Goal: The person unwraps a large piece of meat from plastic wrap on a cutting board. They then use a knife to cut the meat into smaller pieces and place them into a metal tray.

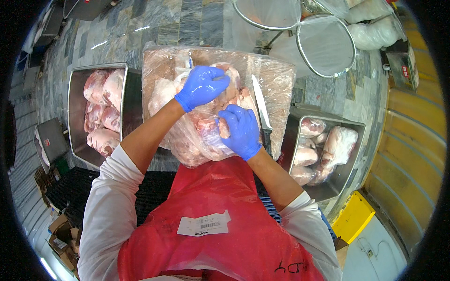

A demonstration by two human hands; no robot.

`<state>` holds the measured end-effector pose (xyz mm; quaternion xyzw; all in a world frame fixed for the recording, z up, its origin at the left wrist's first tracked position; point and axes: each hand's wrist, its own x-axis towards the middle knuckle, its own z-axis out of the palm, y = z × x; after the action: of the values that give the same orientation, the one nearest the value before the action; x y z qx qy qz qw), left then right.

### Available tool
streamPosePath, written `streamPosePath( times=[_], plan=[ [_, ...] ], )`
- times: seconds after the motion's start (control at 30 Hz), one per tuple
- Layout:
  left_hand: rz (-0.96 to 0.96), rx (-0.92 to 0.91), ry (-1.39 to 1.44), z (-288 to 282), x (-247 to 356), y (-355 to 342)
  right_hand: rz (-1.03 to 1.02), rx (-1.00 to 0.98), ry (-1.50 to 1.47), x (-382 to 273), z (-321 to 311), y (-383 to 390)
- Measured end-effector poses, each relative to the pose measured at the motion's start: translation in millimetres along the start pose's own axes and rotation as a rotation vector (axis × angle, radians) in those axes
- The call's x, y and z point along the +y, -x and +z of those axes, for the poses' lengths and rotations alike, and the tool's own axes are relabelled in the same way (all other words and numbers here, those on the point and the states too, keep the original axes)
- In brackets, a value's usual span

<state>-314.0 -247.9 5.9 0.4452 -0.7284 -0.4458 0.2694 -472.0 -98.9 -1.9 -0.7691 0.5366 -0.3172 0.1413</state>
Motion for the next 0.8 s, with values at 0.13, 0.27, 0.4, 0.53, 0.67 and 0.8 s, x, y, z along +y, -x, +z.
streamPosePath(
  times=[0.13,0.27,0.4,0.53,0.67,0.8],
  plan=[
    [-0.091,-0.055,0.098,-6.0,-2.5,-0.4,-0.016,0.022,-0.027,0.2,-2.1,-1.4],
    [-0.163,-0.058,0.147,-11.9,-2.8,-4.3,0.061,0.190,-0.165,5.9,4.5,-0.3],
    [-0.205,-0.063,0.180,-17.5,1.2,-5.4,0.138,0.245,-0.274,9.4,1.9,2.2],
    [-0.164,-0.022,0.044,-25.2,10.5,2.3,0.270,0.330,-0.424,2.9,-8.3,-1.1],
    [0.074,-0.105,-0.737,-53.8,31.6,31.8,0.319,0.332,-0.461,2.1,-13.0,1.7],
    [0.066,0.096,-0.498,-57.0,-11.9,60.0,0.303,0.338,-0.349,-1.4,-12.8,4.4]
  ],
)
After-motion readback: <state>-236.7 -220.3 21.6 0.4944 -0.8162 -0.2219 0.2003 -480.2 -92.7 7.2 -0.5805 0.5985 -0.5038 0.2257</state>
